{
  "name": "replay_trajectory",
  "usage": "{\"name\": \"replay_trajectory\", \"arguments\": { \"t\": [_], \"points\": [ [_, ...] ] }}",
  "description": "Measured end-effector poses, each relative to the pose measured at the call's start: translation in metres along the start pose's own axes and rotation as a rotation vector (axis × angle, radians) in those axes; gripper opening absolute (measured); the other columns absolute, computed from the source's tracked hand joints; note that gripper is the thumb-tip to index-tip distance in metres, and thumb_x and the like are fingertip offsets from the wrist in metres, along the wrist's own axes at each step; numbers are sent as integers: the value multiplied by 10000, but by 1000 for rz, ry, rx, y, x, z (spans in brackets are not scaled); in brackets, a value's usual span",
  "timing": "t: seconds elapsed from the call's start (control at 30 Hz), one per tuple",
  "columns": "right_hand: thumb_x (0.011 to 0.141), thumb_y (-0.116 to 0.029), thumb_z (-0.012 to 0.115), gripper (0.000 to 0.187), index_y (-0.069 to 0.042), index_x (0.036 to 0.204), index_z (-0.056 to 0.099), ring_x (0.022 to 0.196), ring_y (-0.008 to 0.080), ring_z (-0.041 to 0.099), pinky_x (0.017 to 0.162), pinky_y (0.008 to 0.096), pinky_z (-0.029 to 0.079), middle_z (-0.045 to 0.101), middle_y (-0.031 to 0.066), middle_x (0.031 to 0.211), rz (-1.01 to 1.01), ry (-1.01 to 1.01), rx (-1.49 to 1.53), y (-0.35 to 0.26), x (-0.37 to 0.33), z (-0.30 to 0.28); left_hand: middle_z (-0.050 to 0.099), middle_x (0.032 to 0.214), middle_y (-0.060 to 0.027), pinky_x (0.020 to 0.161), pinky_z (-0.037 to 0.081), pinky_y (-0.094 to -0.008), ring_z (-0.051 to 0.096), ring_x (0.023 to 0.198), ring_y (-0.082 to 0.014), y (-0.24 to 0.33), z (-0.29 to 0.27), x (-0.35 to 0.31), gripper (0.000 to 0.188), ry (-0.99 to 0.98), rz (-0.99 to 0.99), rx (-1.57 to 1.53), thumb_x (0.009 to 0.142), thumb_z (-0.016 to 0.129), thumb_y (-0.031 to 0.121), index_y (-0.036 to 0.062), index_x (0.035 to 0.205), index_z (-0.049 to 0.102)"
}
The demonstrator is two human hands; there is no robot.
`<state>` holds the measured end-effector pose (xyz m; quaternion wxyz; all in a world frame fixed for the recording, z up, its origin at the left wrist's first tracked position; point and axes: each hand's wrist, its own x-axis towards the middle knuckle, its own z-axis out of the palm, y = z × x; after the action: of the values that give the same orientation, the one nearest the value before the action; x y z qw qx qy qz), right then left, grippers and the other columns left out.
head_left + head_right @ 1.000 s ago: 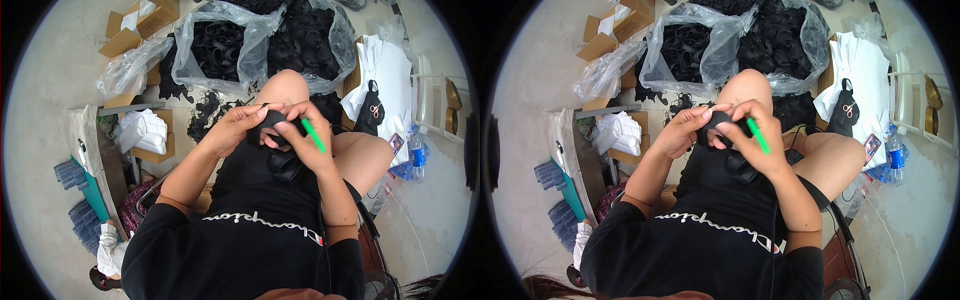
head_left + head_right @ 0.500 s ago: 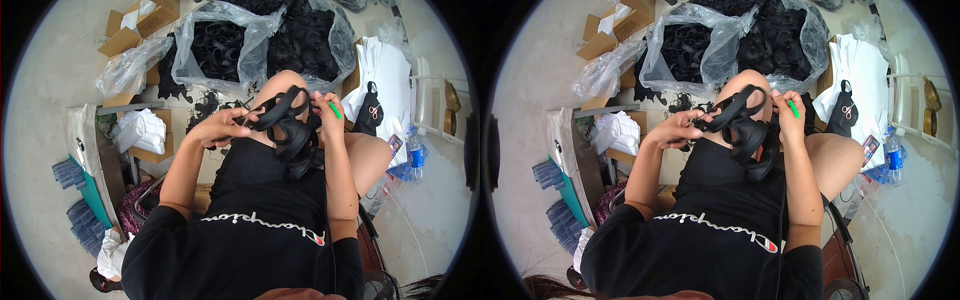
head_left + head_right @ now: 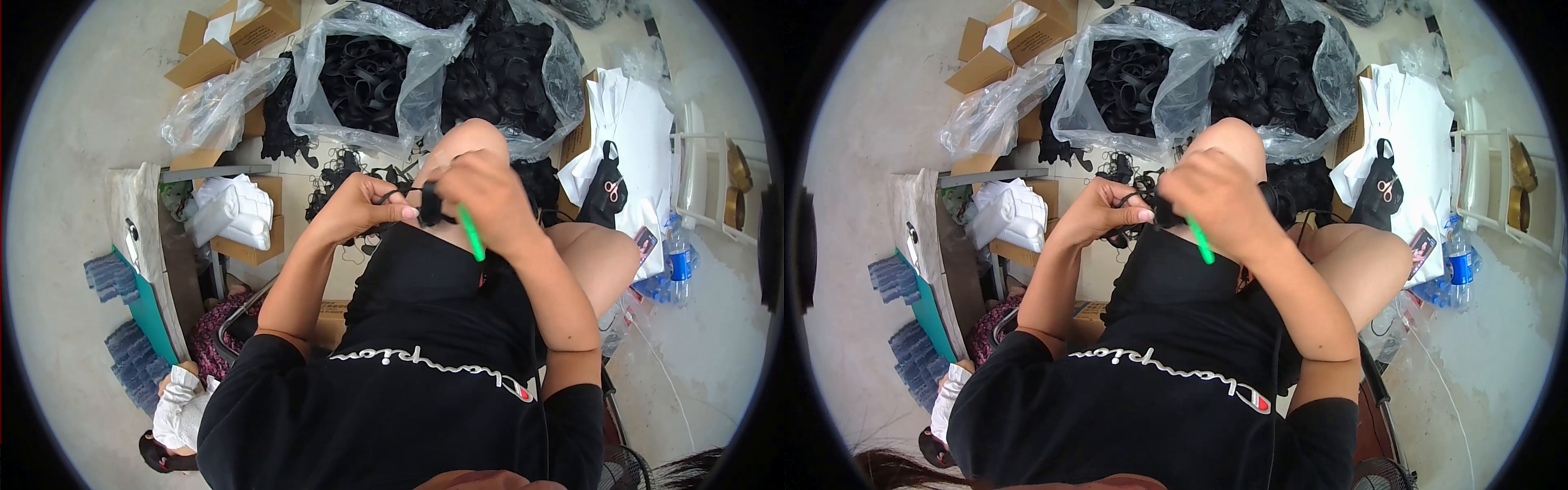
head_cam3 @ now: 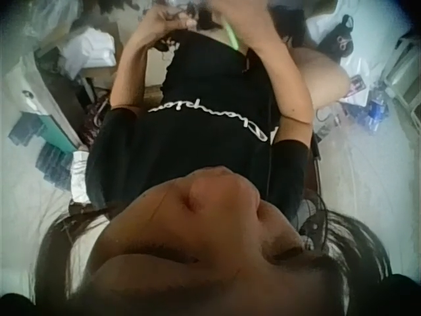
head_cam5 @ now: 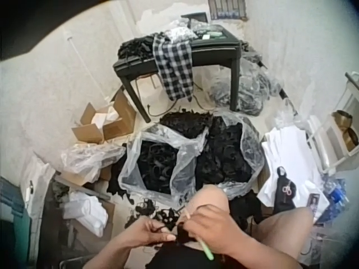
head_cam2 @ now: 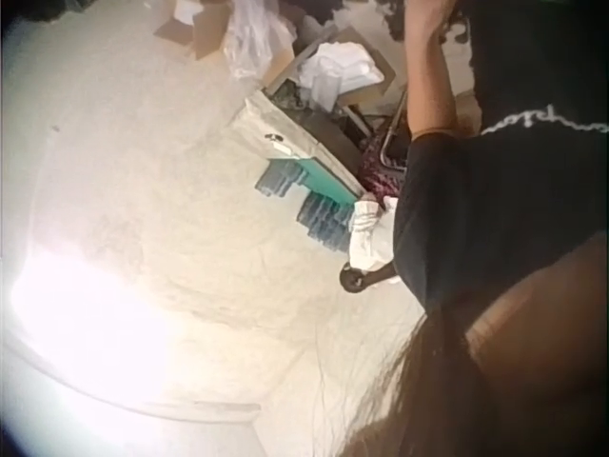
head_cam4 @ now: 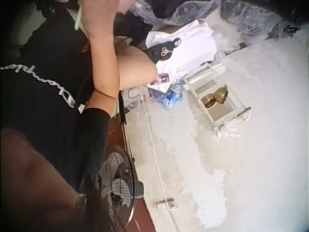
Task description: The person is trimming excess material from black soft manufactured parts using scissors.
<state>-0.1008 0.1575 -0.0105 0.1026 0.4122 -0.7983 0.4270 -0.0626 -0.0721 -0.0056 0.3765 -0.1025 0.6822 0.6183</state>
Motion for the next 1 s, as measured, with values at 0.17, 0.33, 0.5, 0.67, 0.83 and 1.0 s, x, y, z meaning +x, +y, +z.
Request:
{"name": "replay_trajectory", "arguments": {
  "t": [0.17,0.33,0.5,0.67,0.83,1.0],
  "points": [
    [789,88,547,211,-41,727,392,760,112,616,631,234,453,699,135,881,597,465,207,24,-6,-27,493,576,91,469,239,-191,351,515,3,-27,-18,-8,255,-116,-2,29,820,743,189,22,661,634],
    [798,78,592,205,-51,752,439,759,73,548,708,200,435,662,95,857,762,881,424,78,-23,-29,470,549,86,448,228,-208,326,489,-3,-56,-36,-11,246,-116,-15,120,823,737,185,41,655,629],
    [825,36,621,238,-74,743,427,754,102,579,722,197,435,684,134,869,787,1061,214,109,-34,-29,461,550,72,439,266,-222,354,495,-16,-81,-50,-12,218,54,-23,207,795,737,142,40,656,605],
    [852,11,633,264,-69,773,394,804,164,657,692,208,462,679,159,851,681,1095,272,125,-32,-46,460,531,20,455,325,-241,398,506,-40,-97,-66,-18,228,192,1,447,759,754,143,19,665,588],
    [766,-113,773,351,-84,671,436,553,47,320,515,182,278,399,-53,621,696,852,50,119,9,-41,469,536,13,473,320,-252,391,525,-43,-92,-61,-23,272,165,-50,491,755,760,130,-3,642,551],
    [842,-272,714,300,-38,791,533,652,118,620,574,258,509,661,77,810,553,393,373,106,82,-2,463,533,8,470,321,-268,384,514,-58,-103,-61,-23,289,143,-47,529,748,771,149,1,643,546]
  ]
}}
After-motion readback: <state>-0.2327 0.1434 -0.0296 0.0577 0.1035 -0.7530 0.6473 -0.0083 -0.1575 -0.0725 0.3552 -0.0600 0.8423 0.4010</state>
